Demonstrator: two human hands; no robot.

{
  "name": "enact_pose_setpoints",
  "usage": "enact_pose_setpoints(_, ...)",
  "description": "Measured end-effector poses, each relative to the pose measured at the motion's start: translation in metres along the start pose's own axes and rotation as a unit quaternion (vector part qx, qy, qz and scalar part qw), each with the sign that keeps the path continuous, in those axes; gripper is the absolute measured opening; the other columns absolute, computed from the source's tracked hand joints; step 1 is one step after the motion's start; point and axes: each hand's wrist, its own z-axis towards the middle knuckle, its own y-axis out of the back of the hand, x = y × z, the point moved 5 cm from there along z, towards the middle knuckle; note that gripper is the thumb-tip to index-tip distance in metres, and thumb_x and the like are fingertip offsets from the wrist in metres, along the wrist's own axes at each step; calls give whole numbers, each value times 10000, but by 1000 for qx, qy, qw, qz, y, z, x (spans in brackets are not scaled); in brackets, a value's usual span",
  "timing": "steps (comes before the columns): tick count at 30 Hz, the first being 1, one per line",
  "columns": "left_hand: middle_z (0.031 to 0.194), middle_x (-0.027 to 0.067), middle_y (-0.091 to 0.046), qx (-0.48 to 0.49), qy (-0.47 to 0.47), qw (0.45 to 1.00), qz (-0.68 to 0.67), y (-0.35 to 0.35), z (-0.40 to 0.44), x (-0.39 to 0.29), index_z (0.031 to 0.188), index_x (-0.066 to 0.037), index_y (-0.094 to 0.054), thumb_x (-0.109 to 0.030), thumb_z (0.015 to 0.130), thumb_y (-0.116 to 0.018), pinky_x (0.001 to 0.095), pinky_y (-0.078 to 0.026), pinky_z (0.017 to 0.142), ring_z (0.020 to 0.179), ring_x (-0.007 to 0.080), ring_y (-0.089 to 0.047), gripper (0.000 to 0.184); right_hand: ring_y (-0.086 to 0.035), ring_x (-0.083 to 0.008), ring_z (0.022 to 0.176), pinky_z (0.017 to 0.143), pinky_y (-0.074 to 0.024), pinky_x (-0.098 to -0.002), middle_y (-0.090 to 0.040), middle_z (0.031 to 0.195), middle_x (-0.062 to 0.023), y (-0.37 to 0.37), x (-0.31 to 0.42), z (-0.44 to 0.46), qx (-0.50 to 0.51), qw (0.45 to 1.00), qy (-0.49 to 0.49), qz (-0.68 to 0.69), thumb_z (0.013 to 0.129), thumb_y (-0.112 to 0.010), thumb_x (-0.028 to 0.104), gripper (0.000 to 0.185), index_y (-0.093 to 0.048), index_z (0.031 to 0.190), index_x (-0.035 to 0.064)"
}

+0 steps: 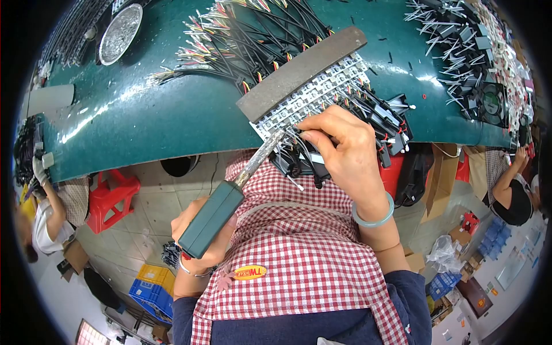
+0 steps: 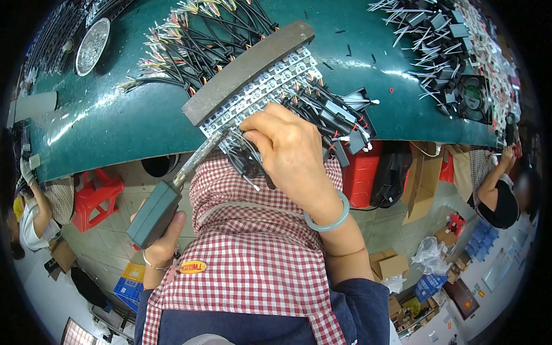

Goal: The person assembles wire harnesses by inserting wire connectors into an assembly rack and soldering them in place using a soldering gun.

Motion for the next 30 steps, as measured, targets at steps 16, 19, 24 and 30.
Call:
enact_pose_setpoints(16, 835, 136, -675, 22, -30, 999, 2, -5, 9, -7, 866, 19, -721, 13, 647, -773, 316, -529, 582, 664, 261, -672, 224, -657, -294, 739, 643, -522, -387, -618, 829, -102, -9, 6, -15, -59, 995, 44, -67, 770, -755, -18, 148, -702, 905, 12)
enact_pose_setpoints(19, 831, 136, -672, 21, -42, 999, 11, -5, 9, -8, 868, 19, -719, 12, 647, -771, 314, -523, 576, 658, 264, -667, 227, -656, -294, 737, 642, -521, -388, -617, 824, -101, -9, 5, -15, -63, 995, 48, -67, 767, -757, -19, 150, -702, 903, 11)
enact_pose_setpoints(24, 830, 142, -670, 19, -64, 998, 19, -5, 8, -8, 862, 24, -718, 7, 636, -773, 319, -520, 561, 634, 270, -658, 234, -656, -294, 729, 636, -518, -386, -616, 820, -101, -9, 6, -15, -65, 995, 46, -67, 763, -760, -21, 150, -702, 898, 10)
enact_pose_setpoints(30, 848, 158, -684, -7, -64, 997, 51, 0, 2, -7, 872, 27, -730, -5, 625, -774, 319, -537, 573, 652, 273, -678, 253, -658, -286, 722, 629, -516, -379, -619, 818, -99, -9, 6, -14, -60, 995, 36, -64, 771, -759, -12, 140, -703, 896, 11)
